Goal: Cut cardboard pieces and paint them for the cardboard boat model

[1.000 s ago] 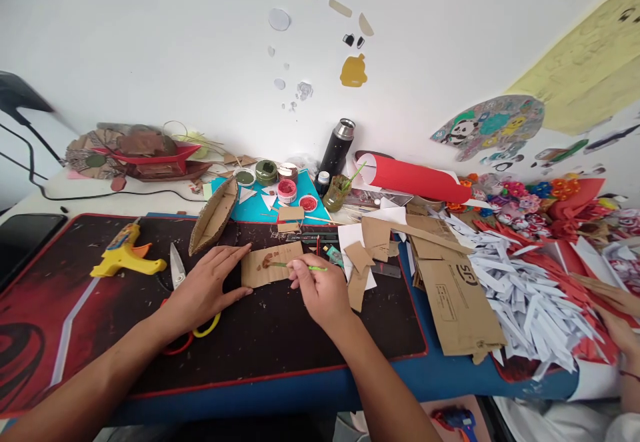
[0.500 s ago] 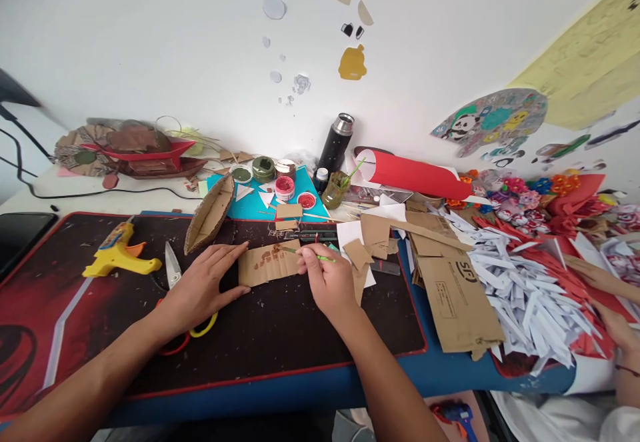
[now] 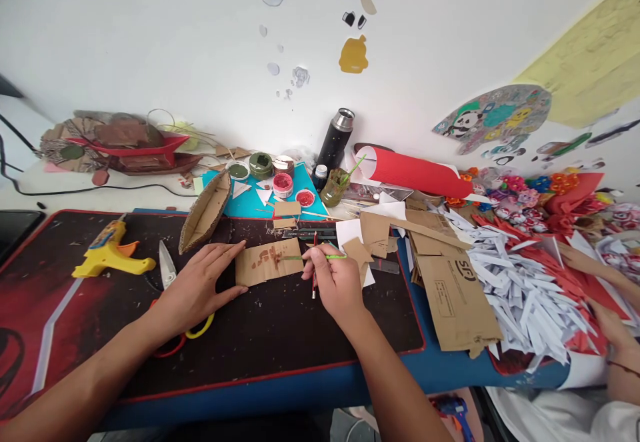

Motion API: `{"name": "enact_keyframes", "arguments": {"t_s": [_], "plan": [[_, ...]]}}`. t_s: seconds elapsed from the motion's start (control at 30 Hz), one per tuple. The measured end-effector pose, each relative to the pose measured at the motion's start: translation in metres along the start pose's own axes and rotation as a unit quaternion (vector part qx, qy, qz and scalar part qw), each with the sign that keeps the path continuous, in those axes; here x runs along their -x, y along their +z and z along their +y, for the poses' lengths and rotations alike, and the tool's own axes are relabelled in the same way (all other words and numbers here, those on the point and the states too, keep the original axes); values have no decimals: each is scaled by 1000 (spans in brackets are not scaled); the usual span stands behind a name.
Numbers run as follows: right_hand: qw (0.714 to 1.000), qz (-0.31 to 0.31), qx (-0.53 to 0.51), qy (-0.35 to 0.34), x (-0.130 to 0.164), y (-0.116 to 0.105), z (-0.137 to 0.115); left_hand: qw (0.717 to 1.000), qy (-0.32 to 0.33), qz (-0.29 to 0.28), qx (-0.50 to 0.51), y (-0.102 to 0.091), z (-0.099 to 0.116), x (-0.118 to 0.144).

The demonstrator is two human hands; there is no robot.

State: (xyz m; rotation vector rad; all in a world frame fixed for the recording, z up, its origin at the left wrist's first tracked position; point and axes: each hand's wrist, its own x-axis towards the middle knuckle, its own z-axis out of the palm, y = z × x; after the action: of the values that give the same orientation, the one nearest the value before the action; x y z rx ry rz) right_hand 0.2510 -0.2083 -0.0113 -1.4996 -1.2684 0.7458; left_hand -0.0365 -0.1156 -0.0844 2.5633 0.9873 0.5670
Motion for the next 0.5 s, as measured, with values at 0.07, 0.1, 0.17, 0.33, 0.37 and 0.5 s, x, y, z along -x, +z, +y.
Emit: {"name": "enact_keyframes", "arguments": {"t_s": [0.07, 0.1, 0.17, 0.33, 0.37, 0.5], "plan": [[1000, 8, 7, -8, -7, 4, 2, 1000, 2, 2, 0, 0, 0, 0], [1000, 10, 8, -9, -10, 6, 3, 1000, 2, 3, 0, 0, 0, 0], [1000, 14, 10, -10, -13, 7, 5, 1000, 1, 2, -1, 0, 0, 0], [1000, 11, 1, 8, -5, -2, 3, 1000, 5, -4, -9, 0, -1, 0], [1000, 9, -1, 14, -2, -5, 2, 1000, 7, -2, -11, -1, -1, 0], [1000, 3, -4, 26, 3, -11, 0, 1000, 9, 0, -9, 0, -1, 0]]}}
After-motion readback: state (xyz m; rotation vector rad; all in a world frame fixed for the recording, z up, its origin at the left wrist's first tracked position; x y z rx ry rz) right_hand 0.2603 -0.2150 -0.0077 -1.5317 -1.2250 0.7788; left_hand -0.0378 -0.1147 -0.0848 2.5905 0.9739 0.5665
